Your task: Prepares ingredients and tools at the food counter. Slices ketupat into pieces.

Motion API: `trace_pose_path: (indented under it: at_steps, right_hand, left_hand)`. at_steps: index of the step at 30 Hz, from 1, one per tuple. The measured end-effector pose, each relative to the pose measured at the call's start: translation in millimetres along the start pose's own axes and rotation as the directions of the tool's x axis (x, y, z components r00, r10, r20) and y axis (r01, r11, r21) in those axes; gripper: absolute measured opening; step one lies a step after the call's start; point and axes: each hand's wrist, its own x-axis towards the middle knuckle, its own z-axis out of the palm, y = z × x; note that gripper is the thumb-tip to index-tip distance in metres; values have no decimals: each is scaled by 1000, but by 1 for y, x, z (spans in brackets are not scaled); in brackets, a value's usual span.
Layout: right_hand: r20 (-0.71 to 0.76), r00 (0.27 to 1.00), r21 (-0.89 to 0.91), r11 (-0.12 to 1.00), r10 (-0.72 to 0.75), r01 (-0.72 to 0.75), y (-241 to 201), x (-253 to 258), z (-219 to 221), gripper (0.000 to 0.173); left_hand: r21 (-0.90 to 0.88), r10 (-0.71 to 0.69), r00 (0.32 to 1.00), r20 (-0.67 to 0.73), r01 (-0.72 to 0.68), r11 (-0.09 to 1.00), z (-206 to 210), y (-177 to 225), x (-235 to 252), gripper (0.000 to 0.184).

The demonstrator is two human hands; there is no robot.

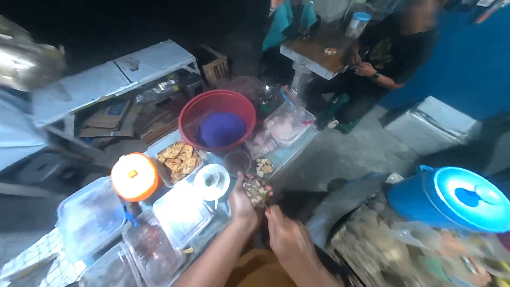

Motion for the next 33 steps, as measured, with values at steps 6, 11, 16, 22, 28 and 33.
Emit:
trace_pose_path:
  at_steps: [6,11,16,22,28,33]
  right_hand:
    - [34,999,-63,998,16,-14,7,-7,4,27]
    - [149,986,-42,997,73,-67,8,-9,14,24]
    - [261,963,-25,998,70,-65,3,-10,-1,29]
    - [398,906,-64,989,145,-130,-6,-1,6,28]
    - [291,951,-21,995,100,-98,-5,1,37,23]
    - [312,949,14,998,55,-63,-8,2,42,21]
  left_hand:
    - [116,80,991,106,-92,989,-9,-18,8,59]
    - [158,147,985,87,-159,974,-30,-38,17,67]
    - [149,173,975,140,-194,970,-37,-26,24,66]
    - [124,101,993,62,-108,986,-38,-24,21,66]
    - [11,-8,999,48,8,1000,-43,-21,20,68]
    - [105,61,998,34,-64,992,-46,-9,27,65]
